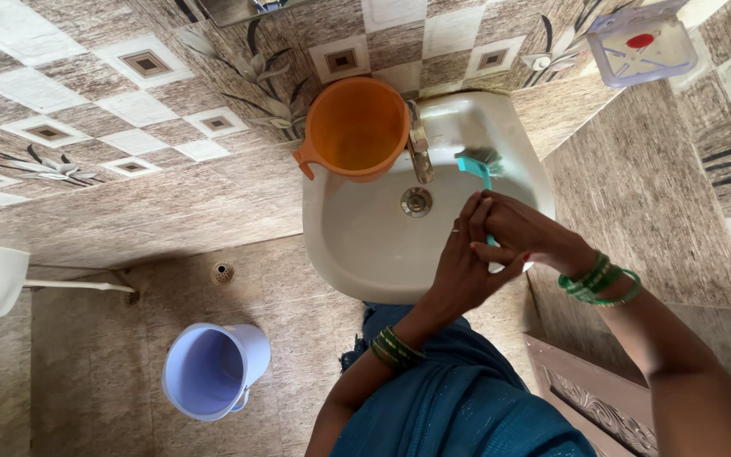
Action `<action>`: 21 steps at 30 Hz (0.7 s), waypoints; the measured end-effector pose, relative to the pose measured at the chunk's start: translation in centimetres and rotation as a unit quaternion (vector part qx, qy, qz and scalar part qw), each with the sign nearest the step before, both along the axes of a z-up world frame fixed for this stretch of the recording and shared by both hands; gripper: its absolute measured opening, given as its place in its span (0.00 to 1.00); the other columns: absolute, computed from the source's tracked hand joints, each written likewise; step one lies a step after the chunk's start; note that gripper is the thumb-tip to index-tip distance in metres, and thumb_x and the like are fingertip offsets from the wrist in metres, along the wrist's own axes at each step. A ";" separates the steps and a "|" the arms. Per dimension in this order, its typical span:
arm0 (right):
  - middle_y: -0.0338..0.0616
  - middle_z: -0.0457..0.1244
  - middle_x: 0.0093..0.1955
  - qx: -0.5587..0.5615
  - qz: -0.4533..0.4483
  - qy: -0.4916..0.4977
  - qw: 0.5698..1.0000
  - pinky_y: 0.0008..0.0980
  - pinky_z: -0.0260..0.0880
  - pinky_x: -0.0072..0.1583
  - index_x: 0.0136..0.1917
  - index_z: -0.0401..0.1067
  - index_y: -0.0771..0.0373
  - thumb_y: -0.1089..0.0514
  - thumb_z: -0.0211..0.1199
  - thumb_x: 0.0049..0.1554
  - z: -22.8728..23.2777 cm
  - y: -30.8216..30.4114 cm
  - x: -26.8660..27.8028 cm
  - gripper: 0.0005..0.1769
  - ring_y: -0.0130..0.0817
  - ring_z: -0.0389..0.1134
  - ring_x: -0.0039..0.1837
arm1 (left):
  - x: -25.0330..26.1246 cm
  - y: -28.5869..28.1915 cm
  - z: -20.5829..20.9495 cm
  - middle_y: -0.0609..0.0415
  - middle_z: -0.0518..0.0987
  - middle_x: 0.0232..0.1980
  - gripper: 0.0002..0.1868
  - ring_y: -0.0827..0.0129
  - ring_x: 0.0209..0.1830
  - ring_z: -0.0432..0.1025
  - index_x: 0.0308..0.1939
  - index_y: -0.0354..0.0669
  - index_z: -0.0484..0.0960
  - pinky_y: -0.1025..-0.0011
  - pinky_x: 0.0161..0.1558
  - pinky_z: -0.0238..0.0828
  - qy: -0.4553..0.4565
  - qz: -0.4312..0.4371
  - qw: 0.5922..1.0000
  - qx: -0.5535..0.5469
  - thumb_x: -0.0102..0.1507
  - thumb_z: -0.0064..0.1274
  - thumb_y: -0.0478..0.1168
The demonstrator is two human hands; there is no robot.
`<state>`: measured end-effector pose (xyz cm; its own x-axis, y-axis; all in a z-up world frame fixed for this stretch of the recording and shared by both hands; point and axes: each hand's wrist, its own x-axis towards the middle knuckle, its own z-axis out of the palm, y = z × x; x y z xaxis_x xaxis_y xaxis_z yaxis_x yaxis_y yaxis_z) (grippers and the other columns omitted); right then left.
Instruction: The person scrubs a bathroom sink basin and faucet using a small brush. They rinse the brush in an orange cup and continue scrubbing the basin and surrounding counter area.
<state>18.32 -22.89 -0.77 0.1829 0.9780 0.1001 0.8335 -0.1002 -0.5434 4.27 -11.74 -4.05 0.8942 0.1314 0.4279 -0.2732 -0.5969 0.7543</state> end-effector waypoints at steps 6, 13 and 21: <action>0.53 0.59 0.32 -0.041 -0.014 0.100 0.994 0.46 0.65 0.53 0.30 0.63 0.66 0.32 0.43 0.58 -1.7 2.9 -0.1 0.35 0.49 0.62 0.42 | 0.4 1.9 -1.3 0.34 0.57 0.80 0.50 0.39 0.72 0.66 0.78 0.33 0.54 0.50 0.67 0.68 0.031 0.020 0.999 0.022 0.63 0.62 0.56; 0.52 0.58 0.33 0.008 0.000 0.049 0.999 0.45 0.63 0.54 0.29 0.62 0.66 0.34 0.44 0.60 1.5 1.3 -0.9 0.35 0.49 0.60 0.44 | -0.3 1.2 -0.1 0.31 0.56 0.79 0.51 0.37 0.75 0.62 0.77 0.31 0.53 0.48 0.68 0.66 -0.011 0.031 0.999 0.016 0.61 0.62 0.54; 0.51 0.58 0.31 -0.057 -0.038 0.105 0.992 0.44 0.66 0.51 0.30 0.63 0.65 0.32 0.41 0.58 -1.2 3.0 0.4 0.36 0.48 0.61 0.40 | 1.0 1.9 -1.6 0.34 0.58 0.79 0.49 0.38 0.78 0.61 0.78 0.31 0.54 0.51 0.72 0.67 -0.018 0.038 0.997 0.061 0.64 0.62 0.52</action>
